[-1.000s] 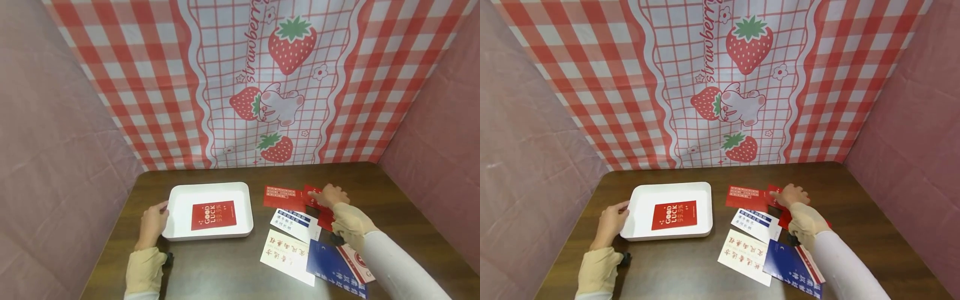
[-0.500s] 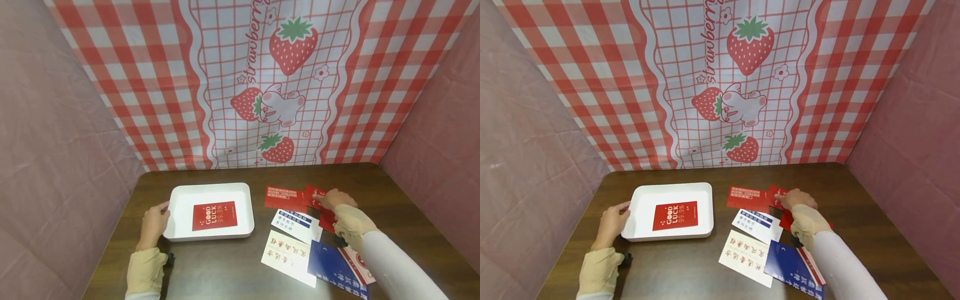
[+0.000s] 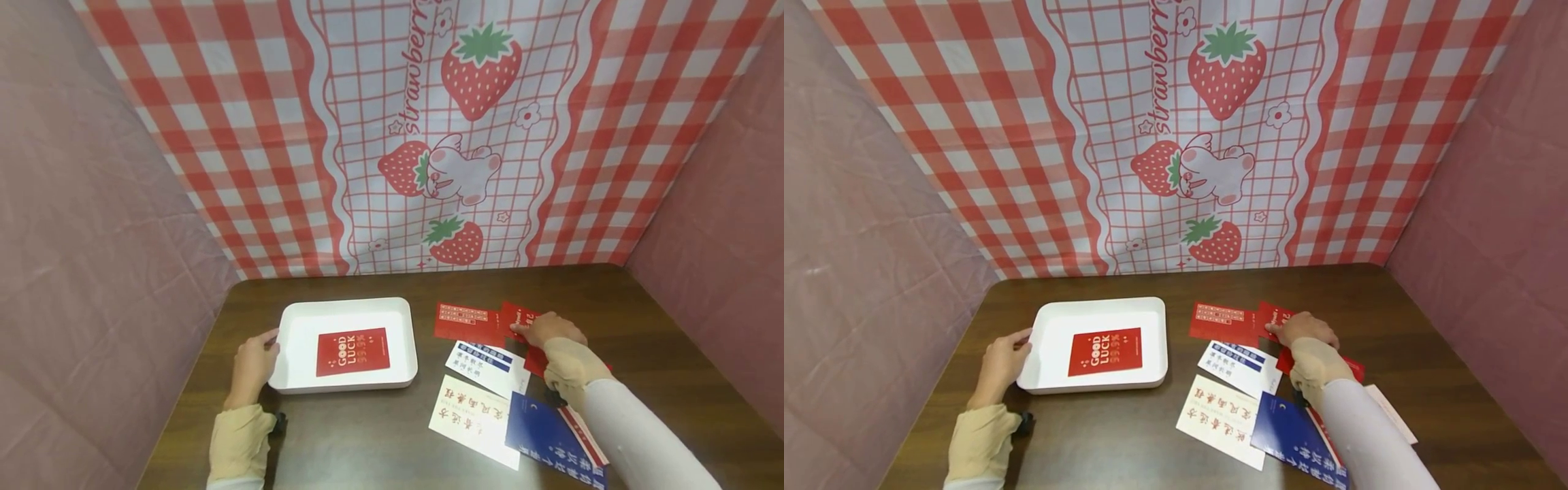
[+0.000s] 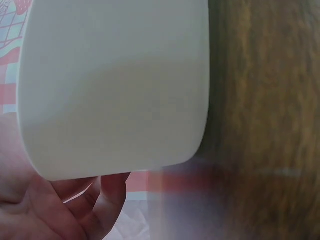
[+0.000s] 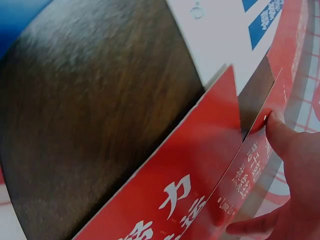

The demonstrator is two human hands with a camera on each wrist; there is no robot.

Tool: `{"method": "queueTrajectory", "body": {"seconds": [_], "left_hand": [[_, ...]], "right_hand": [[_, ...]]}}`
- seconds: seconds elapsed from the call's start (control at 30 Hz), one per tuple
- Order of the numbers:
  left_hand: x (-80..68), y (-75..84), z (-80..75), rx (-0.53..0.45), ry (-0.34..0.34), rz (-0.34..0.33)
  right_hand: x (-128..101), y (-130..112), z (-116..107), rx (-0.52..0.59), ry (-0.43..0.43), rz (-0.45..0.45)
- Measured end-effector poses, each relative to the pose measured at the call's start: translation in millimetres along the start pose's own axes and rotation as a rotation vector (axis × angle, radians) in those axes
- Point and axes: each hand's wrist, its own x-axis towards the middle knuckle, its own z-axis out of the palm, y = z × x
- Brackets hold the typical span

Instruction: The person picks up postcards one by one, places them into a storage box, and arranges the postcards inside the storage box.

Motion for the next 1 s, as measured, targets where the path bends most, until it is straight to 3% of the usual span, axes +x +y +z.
{"method": "queueTrajectory", "body": {"seconds": [0.27,0.73,1.0], "left_hand": [[0.0,-0.9,1.2,-0.005,-0.016,-0.013],[-0.2,-3.3,1.6,-0.009,-0.003,-0.002],[0.0,-1.7,0.9,-0.009,0.0,0.0]], "right_hand": [[-2,8,-2,-0.018,0.021,-0.04],[3,22,-4,0.146,0.088,-0.058],[13,33,-9,0.208,0.078,-0.053]]}}
